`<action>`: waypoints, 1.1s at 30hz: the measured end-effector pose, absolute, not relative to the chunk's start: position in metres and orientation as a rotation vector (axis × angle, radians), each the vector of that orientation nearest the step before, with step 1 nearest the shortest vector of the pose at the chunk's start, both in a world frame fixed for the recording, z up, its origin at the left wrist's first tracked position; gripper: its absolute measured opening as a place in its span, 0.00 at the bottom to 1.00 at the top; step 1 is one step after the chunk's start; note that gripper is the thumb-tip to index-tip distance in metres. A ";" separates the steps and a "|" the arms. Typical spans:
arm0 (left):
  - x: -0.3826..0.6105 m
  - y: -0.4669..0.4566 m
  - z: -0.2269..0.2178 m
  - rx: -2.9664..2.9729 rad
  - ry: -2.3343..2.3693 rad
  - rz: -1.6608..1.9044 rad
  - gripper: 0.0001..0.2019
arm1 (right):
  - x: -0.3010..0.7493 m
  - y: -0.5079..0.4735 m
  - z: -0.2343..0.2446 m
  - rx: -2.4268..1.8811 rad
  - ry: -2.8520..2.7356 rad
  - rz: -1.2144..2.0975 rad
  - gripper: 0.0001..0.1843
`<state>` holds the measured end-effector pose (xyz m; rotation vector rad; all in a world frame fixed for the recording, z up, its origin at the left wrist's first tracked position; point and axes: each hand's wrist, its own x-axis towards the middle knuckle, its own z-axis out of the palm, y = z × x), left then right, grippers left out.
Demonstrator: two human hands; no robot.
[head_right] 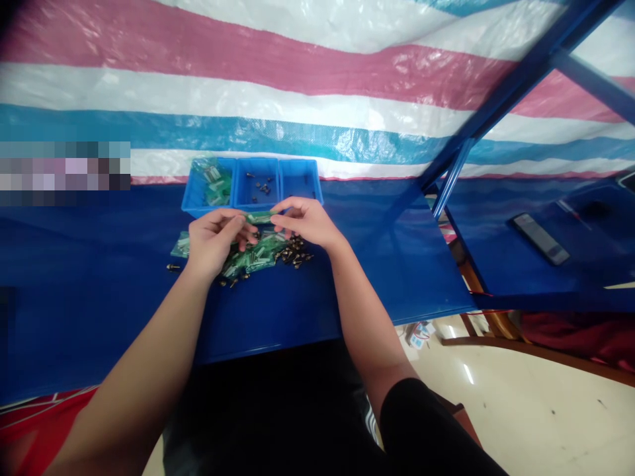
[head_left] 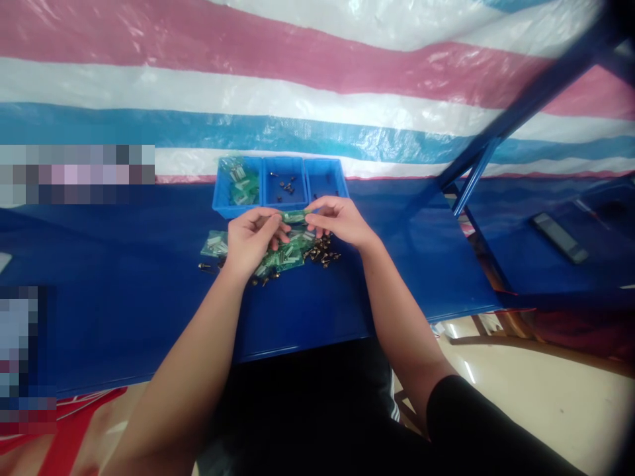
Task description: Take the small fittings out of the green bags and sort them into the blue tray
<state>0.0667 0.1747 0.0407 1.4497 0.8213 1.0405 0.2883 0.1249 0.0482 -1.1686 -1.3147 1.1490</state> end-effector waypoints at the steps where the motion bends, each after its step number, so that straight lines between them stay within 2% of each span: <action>1: 0.066 0.175 0.040 1.451 0.802 1.062 0.14 | 0.288 0.124 0.050 -1.145 -1.308 1.166 0.23; 6: 0.065 0.177 0.036 1.578 0.873 1.144 0.11 | 0.287 0.123 0.052 -1.123 -1.308 1.195 0.23; 13: 0.068 0.172 0.037 1.651 0.874 1.086 0.10 | 0.285 0.125 0.049 -1.179 -1.265 1.173 0.29; 33: 0.067 0.172 0.035 1.653 0.891 1.070 0.11 | 0.286 0.125 0.048 -1.200 -1.321 1.172 0.26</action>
